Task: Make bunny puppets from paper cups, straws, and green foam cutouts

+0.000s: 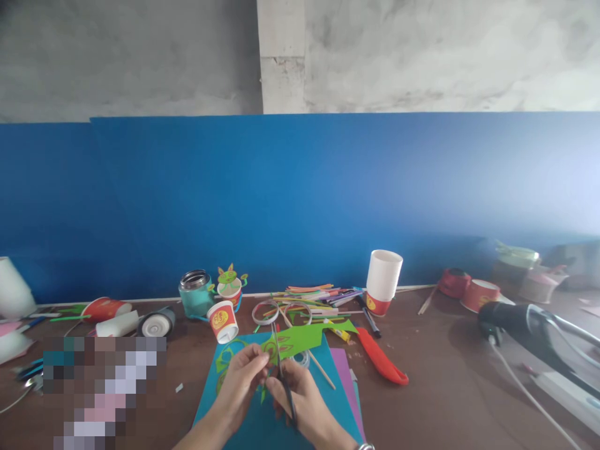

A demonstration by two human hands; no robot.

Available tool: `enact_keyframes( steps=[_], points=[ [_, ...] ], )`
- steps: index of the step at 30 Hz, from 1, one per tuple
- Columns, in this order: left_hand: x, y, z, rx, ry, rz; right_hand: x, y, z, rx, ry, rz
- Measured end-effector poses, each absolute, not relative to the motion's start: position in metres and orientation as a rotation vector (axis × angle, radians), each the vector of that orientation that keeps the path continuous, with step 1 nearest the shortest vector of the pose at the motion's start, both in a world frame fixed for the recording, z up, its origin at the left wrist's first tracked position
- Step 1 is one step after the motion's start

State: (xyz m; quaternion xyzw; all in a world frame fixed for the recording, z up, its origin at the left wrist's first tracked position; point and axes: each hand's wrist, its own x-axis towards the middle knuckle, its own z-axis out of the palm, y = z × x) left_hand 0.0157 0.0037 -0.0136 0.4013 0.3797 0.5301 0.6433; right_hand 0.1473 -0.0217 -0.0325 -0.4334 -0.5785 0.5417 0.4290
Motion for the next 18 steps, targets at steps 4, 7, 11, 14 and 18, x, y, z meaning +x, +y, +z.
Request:
enact_keyframes(
  steps=[4, 7, 11, 14, 18],
  points=[
    [0.0152, 0.0029, -0.0119, 0.903, 0.870, 1.205, 0.1472, -0.0226, -0.0324, -1.087, -1.449, 1.334],
    [0.0153, 0.0028, -0.0118, 0.897, 0.869, 1.209, 0.1463, -0.0227, -0.0303, -1.082, -1.432, 1.334],
    [0.0153, 0.0027, -0.0127, 0.891, 0.853, 1.200, 0.1459, -0.0218, -0.0290, -1.069, -1.436, 1.336],
    [0.0148, 0.0019, -0.0111, 0.905, 0.859, 1.189, 0.1464, -0.0220, -0.0295, -1.079, -1.450, 1.355],
    [0.0146, 0.0011, -0.0087, 0.915, 0.878, 1.184, 0.1467, -0.0229, -0.0299, -1.085, -1.449, 1.344]
  ],
)
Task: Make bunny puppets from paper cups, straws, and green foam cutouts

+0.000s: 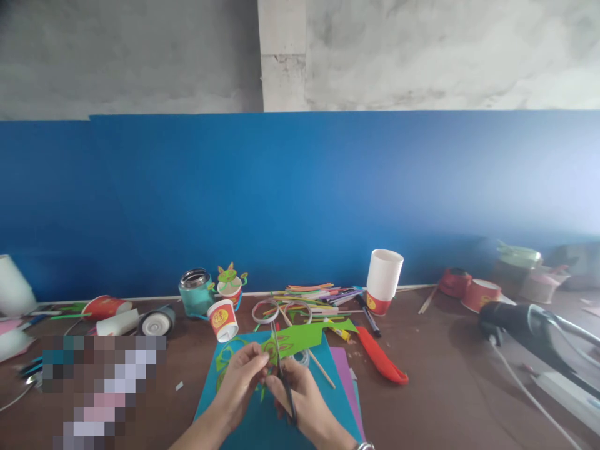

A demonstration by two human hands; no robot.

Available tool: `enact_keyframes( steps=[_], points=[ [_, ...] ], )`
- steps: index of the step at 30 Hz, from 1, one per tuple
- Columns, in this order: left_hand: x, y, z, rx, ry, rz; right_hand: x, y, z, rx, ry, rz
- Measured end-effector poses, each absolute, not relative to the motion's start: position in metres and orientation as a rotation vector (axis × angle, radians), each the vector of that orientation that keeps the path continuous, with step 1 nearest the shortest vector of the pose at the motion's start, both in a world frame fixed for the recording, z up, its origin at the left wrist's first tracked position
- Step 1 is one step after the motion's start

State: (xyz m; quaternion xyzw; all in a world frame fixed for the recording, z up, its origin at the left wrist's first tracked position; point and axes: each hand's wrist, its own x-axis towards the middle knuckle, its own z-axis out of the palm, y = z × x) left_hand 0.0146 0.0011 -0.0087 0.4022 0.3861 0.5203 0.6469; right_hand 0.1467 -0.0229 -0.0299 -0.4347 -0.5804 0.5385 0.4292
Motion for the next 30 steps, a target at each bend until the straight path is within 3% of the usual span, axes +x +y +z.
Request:
enact_keyframes(
  steps=[30],
  points=[
    [0.0146, 0.0024, -0.0136, 0.956, 0.820, 1.156, 0.1457, -0.0216, -0.0322, -1.019, -1.482, 1.331]
  ],
)
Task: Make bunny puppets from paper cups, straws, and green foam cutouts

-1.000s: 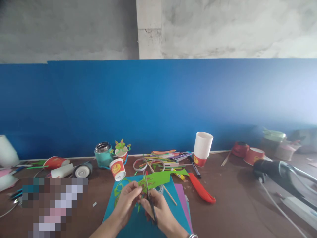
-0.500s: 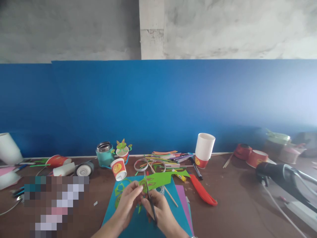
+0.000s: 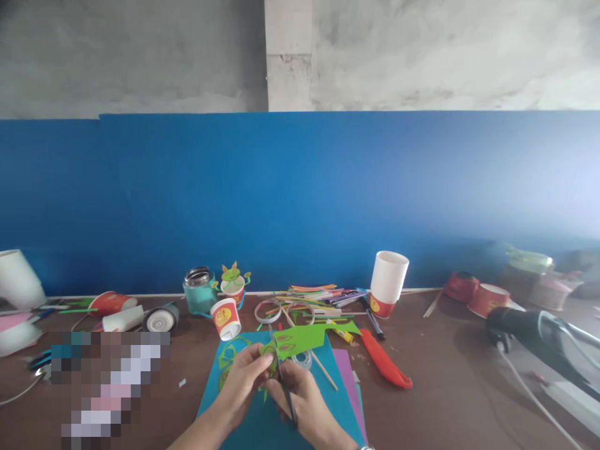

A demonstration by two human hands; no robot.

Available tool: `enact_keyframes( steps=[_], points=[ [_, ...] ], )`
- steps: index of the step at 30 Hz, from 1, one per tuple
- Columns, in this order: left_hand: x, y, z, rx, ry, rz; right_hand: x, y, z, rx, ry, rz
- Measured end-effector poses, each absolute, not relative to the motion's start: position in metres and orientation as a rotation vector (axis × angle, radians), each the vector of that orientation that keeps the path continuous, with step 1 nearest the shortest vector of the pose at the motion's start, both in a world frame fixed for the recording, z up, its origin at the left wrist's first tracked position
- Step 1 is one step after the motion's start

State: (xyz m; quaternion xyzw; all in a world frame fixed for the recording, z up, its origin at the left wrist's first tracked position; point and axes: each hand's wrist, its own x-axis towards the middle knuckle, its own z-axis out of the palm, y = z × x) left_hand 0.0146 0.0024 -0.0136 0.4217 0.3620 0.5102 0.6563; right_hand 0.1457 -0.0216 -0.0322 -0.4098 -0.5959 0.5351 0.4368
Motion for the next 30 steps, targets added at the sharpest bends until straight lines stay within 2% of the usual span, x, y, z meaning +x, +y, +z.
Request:
enact_keyframes(
  steps=[30],
  points=[
    [0.014, 0.000, -0.007, 1.021, 0.924, 1.096, 0.148, -0.018, -0.037, -1.060, -1.464, 1.369]
  ],
)
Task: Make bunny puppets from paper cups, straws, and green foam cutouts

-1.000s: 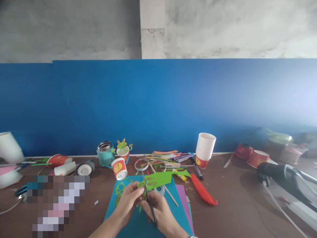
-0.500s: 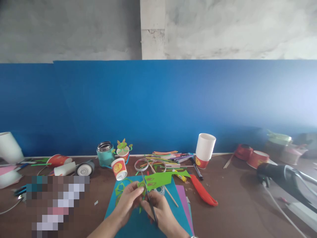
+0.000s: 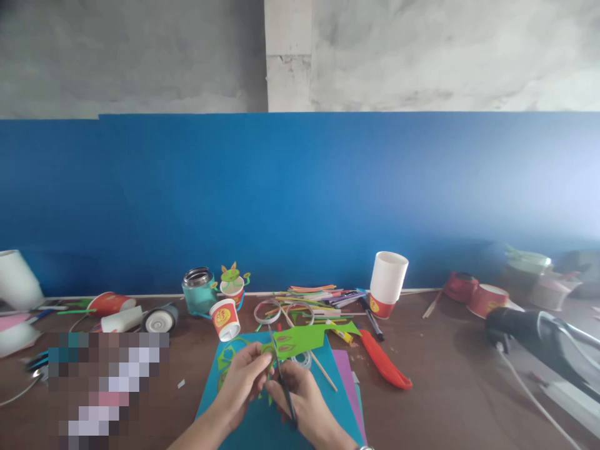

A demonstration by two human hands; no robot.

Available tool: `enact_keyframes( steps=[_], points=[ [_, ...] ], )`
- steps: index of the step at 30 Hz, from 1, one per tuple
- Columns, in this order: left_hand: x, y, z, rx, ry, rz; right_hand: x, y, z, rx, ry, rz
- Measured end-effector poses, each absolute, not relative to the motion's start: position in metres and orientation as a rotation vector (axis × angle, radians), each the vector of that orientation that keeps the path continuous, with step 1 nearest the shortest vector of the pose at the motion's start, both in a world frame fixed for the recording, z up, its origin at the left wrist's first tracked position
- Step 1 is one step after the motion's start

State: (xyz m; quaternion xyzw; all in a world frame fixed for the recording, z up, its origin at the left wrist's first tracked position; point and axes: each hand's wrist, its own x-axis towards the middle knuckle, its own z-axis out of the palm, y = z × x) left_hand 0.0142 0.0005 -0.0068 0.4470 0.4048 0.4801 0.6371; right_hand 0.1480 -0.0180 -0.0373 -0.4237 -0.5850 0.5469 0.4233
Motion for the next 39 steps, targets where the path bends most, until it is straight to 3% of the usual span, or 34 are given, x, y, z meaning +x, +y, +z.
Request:
enact_keyframes(
  steps=[39],
  points=[
    [0.014, 0.003, -0.003, 0.947, 0.909, 1.064, 0.150, -0.020, -0.029, -1.146, -1.484, 1.346]
  ],
)
